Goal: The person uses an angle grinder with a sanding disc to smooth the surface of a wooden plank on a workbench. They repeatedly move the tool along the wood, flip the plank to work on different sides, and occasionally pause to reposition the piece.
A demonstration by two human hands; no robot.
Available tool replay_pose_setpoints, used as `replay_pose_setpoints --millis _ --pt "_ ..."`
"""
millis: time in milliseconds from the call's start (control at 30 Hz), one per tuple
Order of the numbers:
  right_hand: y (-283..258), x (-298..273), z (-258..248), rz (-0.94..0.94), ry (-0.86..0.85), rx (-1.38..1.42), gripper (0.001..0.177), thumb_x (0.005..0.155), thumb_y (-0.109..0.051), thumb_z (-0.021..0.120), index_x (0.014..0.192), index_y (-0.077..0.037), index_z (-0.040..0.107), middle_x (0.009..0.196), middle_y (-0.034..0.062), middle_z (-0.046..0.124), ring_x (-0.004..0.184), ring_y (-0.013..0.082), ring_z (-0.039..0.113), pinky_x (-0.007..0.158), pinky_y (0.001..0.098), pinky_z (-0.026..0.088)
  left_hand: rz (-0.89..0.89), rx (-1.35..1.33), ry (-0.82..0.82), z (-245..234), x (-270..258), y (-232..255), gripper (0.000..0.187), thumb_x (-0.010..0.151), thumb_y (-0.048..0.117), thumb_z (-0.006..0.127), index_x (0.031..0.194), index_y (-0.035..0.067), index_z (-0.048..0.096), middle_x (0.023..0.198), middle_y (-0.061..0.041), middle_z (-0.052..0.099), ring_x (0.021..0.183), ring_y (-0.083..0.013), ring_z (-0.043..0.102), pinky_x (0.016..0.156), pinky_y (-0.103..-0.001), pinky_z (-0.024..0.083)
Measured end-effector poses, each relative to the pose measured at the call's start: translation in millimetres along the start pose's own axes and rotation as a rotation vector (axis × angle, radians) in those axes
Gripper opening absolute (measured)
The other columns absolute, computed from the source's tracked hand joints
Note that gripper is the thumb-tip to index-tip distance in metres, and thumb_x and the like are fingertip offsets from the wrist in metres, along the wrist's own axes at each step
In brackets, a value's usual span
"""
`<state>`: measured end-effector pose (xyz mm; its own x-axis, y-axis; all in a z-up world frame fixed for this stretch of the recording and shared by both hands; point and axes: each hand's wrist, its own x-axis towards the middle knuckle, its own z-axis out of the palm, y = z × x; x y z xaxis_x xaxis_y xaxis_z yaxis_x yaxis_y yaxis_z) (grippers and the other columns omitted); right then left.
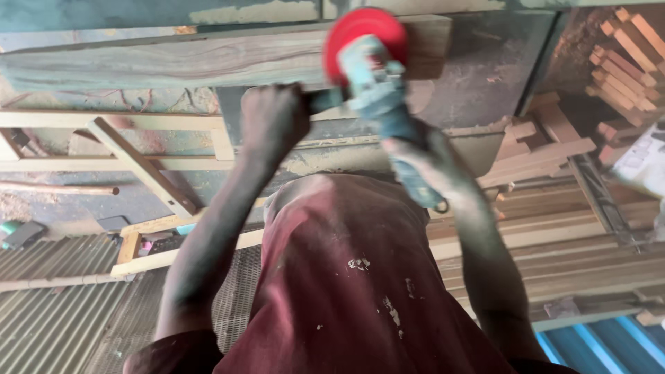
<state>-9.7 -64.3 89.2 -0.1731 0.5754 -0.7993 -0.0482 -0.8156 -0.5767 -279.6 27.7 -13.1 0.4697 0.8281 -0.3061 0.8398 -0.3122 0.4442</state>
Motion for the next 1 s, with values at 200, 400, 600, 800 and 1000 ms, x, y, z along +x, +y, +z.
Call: replay_pose_setpoints --millis 200,400,600,800,1000 --pt "10 -45 -73 0.063 0.247 -0.03 0.056 0.084 -0.051 0.074 0.111 -0.004 0.062 0.076 0.0035 0.064 0.062 0.0133 0.065 0.056 0.0307 0.059 0.156 -0.108 -0.08 30 55 103 0.008 0.085 0.013 0.065 0.08 0.013 0.071 0.069 -0.011 0.072 0.059 -0.0271 0.072 0.052 -0.042 0.057" --pt "20 -61 -92 0.047 0.356 0.075 0.057 0.088 -0.047 0.077 0.116 0.0 0.061 0.081 0.009 0.065 0.066 0.0155 0.065 0.057 0.0302 0.053 0.263 -0.037 0.015 38 65 131 0.009 0.086 0.014 0.063 0.081 0.01 0.069 0.07 -0.01 0.072 0.058 -0.0224 0.072 0.047 -0.038 0.056" --pt "41 -36 -68 0.008 0.183 -0.18 0.058 0.087 -0.053 0.069 0.109 0.0 0.065 0.077 0.0074 0.068 0.064 0.0164 0.069 0.061 0.0329 0.062 0.169 -0.037 0.071 32 18 79 0.011 0.091 0.015 0.062 0.085 0.007 0.067 0.06 -0.008 0.066 0.047 -0.0189 0.062 0.037 -0.035 0.047" --pt "53 -33 -44 0.0 0.118 -0.147 0.059 0.086 -0.053 0.072 0.111 -0.001 0.062 0.079 0.0073 0.068 0.066 0.0163 0.068 0.061 0.0334 0.06 0.1 -0.042 -0.1 27 -14 63 0.022 0.098 0.011 0.059 0.077 0.005 0.063 0.052 -0.005 0.06 0.038 -0.0127 0.054 0.032 -0.034 0.042" --pt "61 -44 -44 0.02 0.223 0.023 0.06 0.084 -0.052 0.076 0.11 0.0 0.063 0.078 0.009 0.067 0.064 0.0168 0.068 0.06 0.0334 0.059 0.17 -0.045 -0.088 28 2 80 0.01 0.089 0.011 0.062 0.081 0.008 0.066 0.064 -0.007 0.067 0.05 -0.0173 0.064 0.041 -0.034 0.05"
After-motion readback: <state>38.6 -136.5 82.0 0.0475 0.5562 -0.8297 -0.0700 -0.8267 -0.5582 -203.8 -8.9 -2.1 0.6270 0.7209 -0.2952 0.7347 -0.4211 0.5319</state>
